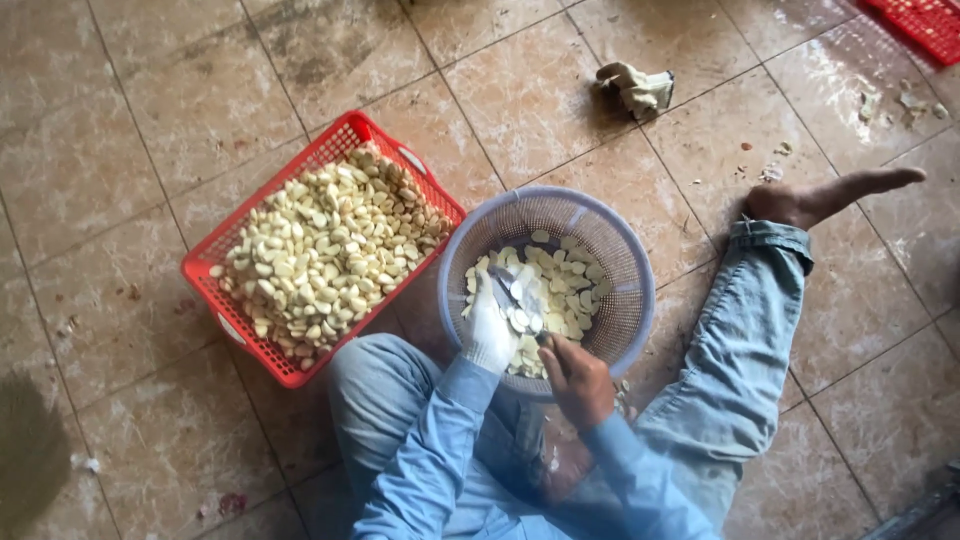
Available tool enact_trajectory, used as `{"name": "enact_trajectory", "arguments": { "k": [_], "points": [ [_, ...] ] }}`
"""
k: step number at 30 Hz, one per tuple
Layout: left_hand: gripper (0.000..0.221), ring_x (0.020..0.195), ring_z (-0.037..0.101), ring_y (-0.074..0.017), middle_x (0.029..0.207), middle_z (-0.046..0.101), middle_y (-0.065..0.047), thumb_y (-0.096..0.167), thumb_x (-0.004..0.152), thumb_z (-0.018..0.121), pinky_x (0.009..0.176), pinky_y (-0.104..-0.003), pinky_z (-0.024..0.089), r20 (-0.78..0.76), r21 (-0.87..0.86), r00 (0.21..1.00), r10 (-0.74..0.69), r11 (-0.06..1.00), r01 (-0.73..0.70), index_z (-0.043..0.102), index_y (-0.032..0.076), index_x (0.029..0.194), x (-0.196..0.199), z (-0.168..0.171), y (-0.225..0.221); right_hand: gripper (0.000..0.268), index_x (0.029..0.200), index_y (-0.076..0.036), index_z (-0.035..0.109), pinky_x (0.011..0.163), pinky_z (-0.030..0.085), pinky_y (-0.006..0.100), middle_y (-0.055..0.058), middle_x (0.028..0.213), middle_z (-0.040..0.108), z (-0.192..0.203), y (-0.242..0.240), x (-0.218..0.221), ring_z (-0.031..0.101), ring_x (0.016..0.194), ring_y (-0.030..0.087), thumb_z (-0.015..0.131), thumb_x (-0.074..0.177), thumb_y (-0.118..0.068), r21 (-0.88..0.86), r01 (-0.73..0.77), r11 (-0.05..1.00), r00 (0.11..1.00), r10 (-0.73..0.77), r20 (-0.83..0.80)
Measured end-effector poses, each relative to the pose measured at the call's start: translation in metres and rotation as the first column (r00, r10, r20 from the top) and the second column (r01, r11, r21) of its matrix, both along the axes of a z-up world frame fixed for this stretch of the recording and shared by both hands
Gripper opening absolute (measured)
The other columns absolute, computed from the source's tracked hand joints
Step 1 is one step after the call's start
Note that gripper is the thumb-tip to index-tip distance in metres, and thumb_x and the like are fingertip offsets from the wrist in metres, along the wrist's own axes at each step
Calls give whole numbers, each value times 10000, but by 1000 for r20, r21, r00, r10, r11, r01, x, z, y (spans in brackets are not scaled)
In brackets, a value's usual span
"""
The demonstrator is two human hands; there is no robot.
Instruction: Slicing individual garlic cloves using a knife and placing the slices into a basket while sitting on the floor.
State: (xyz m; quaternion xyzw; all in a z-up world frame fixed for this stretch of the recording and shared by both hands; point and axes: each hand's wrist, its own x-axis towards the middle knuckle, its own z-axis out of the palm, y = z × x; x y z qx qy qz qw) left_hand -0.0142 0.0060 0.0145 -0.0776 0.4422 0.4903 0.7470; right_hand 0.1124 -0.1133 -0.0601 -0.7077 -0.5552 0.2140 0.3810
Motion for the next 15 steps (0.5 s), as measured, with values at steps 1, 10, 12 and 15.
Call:
{"name": "enact_trajectory", "arguments": {
  "k": [1,10,12,15],
  "points": [
    [619,449,595,-169,819,724,-155,653,1001,471,355,-263,556,58,15,997,-45,999,45,684,80,1095,-2,10,0,213,1030,-101,806,639,627,435,154,851,790,5,-3,-3,774,745,329,815,887,-259,19,-7,1000,1000,7,9],
    [757,1229,630,-376,1371,634,-207,708,946,521,1090,-523,516,291,-8,957,7,1000,-5,600,67,1340,-2,-34,-2,263,1111,-89,780,648,616,444,150,878,783,58,11,4,761,779,334,806,889,-227,107,-2,994,997,-7,81],
    [771,1240,622,-376,1366,635,-199,726,937,512,1094,-513,513,310,-5,951,-7,1000,9,608,73,1336,-5,-42,-3,262,1121,-79,778,651,616,436,154,877,783,62,4,4,762,779,332,805,892,-203,118,18,993,998,-25,58],
    [780,1115,708,-294,1267,712,-136,792,849,569,972,-387,606,381,20,922,-62,998,59,684,150,1277,-13,-56,-2,239,1070,-29,784,631,613,451,191,853,778,64,-12,-2,761,766,370,816,878,-167,83,22,996,996,-15,-89]
  ]
}}
